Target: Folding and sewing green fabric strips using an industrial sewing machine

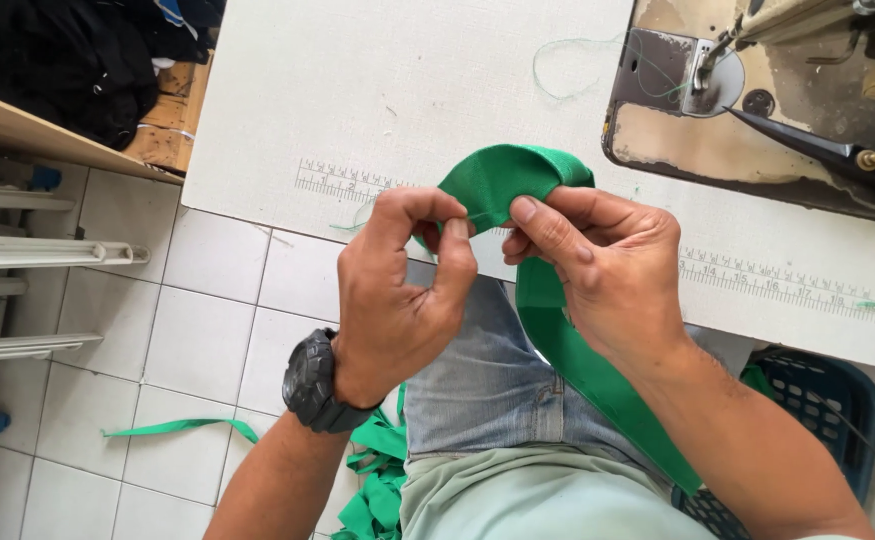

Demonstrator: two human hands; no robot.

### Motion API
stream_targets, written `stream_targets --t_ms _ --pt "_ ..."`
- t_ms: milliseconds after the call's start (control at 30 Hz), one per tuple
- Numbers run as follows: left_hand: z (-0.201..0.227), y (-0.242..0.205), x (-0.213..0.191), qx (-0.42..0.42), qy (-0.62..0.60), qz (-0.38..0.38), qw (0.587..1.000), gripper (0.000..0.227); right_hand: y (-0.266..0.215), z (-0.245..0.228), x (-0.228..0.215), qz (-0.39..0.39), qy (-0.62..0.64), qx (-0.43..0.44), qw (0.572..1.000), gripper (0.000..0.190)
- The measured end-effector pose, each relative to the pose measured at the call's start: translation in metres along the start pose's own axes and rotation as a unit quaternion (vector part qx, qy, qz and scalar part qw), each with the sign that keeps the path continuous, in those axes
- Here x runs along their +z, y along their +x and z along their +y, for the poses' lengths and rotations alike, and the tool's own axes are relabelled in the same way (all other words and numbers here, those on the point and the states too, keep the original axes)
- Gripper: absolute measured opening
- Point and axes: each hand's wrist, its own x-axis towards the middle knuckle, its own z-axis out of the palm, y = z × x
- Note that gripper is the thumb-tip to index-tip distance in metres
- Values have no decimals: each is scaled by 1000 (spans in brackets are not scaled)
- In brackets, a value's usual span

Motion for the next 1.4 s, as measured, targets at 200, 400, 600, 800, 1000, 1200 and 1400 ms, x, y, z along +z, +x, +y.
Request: stream_targets --t_ms 200,400,600,800,1000,1200,1400 --pt "12 -2 2 -75 -46 4 996 19 -3 1 1 -4 -31 -30 999 15" --pt "5 1 12 14 2 5 1000 10 -7 2 2 -5 -79 -67 995 13" --pt "9 10 -2 -97 -198 -21 975 4 0 -1 2 23 -96 -39 994 16" --pt "5 -2 7 -2 -293 -77 953 6 5 15 -4 21 -34 -39 998 11" --pt "-145 -11 -55 112 389 -25 914 5 0 -17 -29 2 11 -163 987 4" --pt "-30 -4 -58 89 210 46 972 20 0 -21 -18 22 92 -50 994 12" --pt "6 6 18 240 211 98 943 6 -14 -25 -15 29 113 -14 993 6"
